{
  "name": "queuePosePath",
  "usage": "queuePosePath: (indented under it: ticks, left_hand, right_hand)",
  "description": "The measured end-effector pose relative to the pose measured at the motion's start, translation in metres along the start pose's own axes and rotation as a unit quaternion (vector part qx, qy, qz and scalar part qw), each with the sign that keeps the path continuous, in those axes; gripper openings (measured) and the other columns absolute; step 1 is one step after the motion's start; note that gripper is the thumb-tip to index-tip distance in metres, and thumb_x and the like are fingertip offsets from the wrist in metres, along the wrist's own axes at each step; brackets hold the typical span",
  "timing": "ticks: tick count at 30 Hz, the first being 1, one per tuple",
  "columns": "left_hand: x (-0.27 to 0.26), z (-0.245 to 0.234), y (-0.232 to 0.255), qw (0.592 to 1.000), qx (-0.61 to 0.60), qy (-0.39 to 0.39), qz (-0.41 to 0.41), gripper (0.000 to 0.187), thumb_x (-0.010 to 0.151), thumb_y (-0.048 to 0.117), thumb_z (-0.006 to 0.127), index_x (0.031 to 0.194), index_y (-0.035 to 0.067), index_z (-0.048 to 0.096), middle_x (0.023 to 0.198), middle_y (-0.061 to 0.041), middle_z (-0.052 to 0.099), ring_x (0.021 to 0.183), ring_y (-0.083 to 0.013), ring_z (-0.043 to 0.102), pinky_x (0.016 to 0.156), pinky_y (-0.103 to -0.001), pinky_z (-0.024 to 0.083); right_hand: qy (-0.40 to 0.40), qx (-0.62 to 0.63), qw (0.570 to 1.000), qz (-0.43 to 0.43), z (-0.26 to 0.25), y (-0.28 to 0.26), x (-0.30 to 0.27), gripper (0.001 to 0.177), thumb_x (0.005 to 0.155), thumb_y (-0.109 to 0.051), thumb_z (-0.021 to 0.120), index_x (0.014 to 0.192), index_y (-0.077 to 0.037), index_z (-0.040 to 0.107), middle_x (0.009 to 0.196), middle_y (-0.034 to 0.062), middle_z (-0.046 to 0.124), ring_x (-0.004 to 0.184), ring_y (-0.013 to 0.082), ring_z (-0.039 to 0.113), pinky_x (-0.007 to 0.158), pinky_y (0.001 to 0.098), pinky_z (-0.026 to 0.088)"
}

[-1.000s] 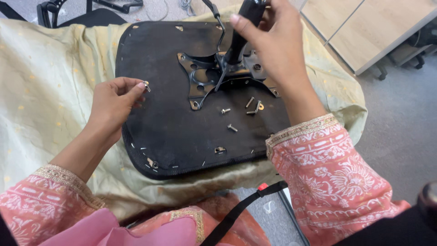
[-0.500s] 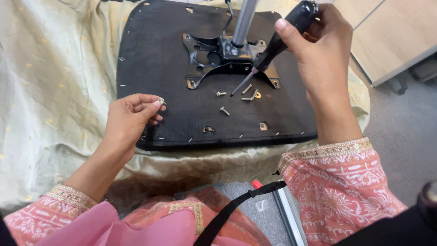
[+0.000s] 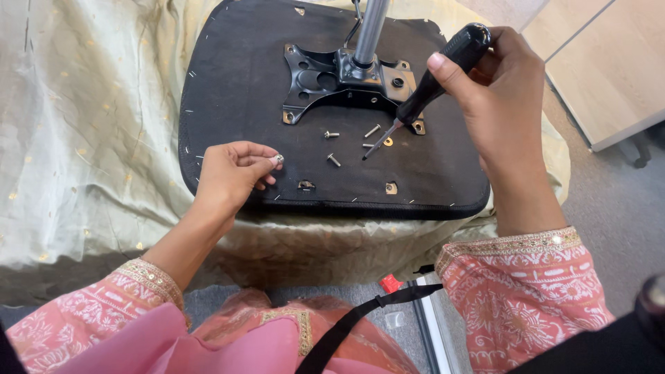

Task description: The person uses a screwdriver to fasten screws into the underside of an office chair seat, securing the metal mounting bracket to the seat. They pick up screws and washers, align them with the holes, and tighten them.

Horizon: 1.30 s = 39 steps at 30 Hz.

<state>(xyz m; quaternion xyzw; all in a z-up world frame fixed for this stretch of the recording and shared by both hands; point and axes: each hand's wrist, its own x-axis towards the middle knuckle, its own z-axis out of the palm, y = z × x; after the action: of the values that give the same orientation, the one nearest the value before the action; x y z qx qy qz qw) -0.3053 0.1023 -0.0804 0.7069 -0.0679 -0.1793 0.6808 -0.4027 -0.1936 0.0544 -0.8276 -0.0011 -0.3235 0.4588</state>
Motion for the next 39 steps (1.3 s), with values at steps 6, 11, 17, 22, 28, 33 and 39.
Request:
queuePosePath:
  ticks: [6,11,17,22,28,33,39]
  left_hand:
    - [0.003,0.014,-0.005,1.0,0.006,-0.001,-0.008,0.013,0.087,0.004,0.074,0.098,-0.002,0.075,0.084,-0.006,0.078,0.064,-0.0088,0.066,0.057,-0.022,0.049]
    - [0.01,0.032,-0.009,1.0,0.0,-0.009,-0.004,0.012,0.087,0.003,0.074,0.097,-0.002,0.076,0.082,-0.006,0.077,0.06,-0.0089,0.064,0.053,-0.022,0.047]
    - [0.022,0.058,-0.006,1.0,-0.006,-0.007,-0.012,0.012,0.085,0.002,0.075,0.096,-0.003,0.077,0.078,-0.008,0.077,0.051,-0.0076,0.058,0.043,-0.021,0.043]
    - [0.027,0.071,0.001,0.999,0.035,0.022,0.009,0.011,0.085,0.002,0.075,0.095,-0.003,0.078,0.077,-0.006,0.076,0.047,-0.006,0.054,0.04,-0.021,0.04]
    - [0.032,0.077,0.007,0.995,0.078,0.063,-0.003,0.011,0.084,0.002,0.077,0.095,0.0,0.078,0.076,-0.006,0.075,0.048,-0.006,0.055,0.042,-0.021,0.042]
    - [0.026,0.07,0.003,0.989,0.111,0.092,-0.006,0.013,0.085,0.002,0.076,0.097,0.002,0.079,0.075,-0.006,0.075,0.052,-0.0082,0.058,0.048,-0.024,0.047]
    - [0.016,0.061,-0.005,0.984,0.137,0.116,0.004,0.012,0.085,0.004,0.076,0.097,0.001,0.079,0.076,-0.006,0.075,0.054,-0.0094,0.059,0.053,-0.025,0.049]
  right_hand:
    - [-0.005,-0.052,0.999,-0.002,-0.017,0.005,-0.005,0.034,0.099,-0.017,0.087,0.114,0.001,0.061,0.1,0.0023,0.069,0.092,0.0066,0.067,0.079,0.021,0.054]
    - [0.001,-0.094,0.995,-0.025,-0.028,0.017,-0.013,0.035,0.099,-0.014,0.087,0.117,0.002,0.061,0.1,0.0016,0.069,0.091,0.0068,0.066,0.079,0.0218,0.056]
    - [0.006,-0.085,0.996,-0.014,-0.03,0.027,-0.021,0.036,0.096,-0.014,0.087,0.115,0.001,0.061,0.096,0.0002,0.068,0.088,0.0063,0.063,0.076,0.0215,0.053]
    - [0.012,-0.081,0.997,-0.014,-0.032,0.028,-0.023,0.035,0.095,-0.015,0.087,0.113,0.0,0.061,0.094,0.0001,0.067,0.086,0.0064,0.062,0.075,0.0218,0.054]
    - [0.008,-0.037,0.999,-0.005,-0.029,0.026,-0.023,0.032,0.093,-0.012,0.084,0.112,-0.001,0.061,0.095,-0.0011,0.069,0.09,0.0058,0.066,0.076,0.0219,0.058]
    - [0.005,-0.064,0.998,-0.011,-0.029,0.025,-0.025,0.03,0.094,-0.01,0.084,0.112,-0.001,0.061,0.095,0.0011,0.07,0.087,0.0074,0.066,0.072,0.0232,0.054]
    - [-0.001,-0.031,0.999,-0.013,-0.028,0.026,-0.025,0.029,0.095,-0.01,0.083,0.112,-0.001,0.061,0.098,0.0012,0.071,0.09,0.0071,0.068,0.077,0.0238,0.058]
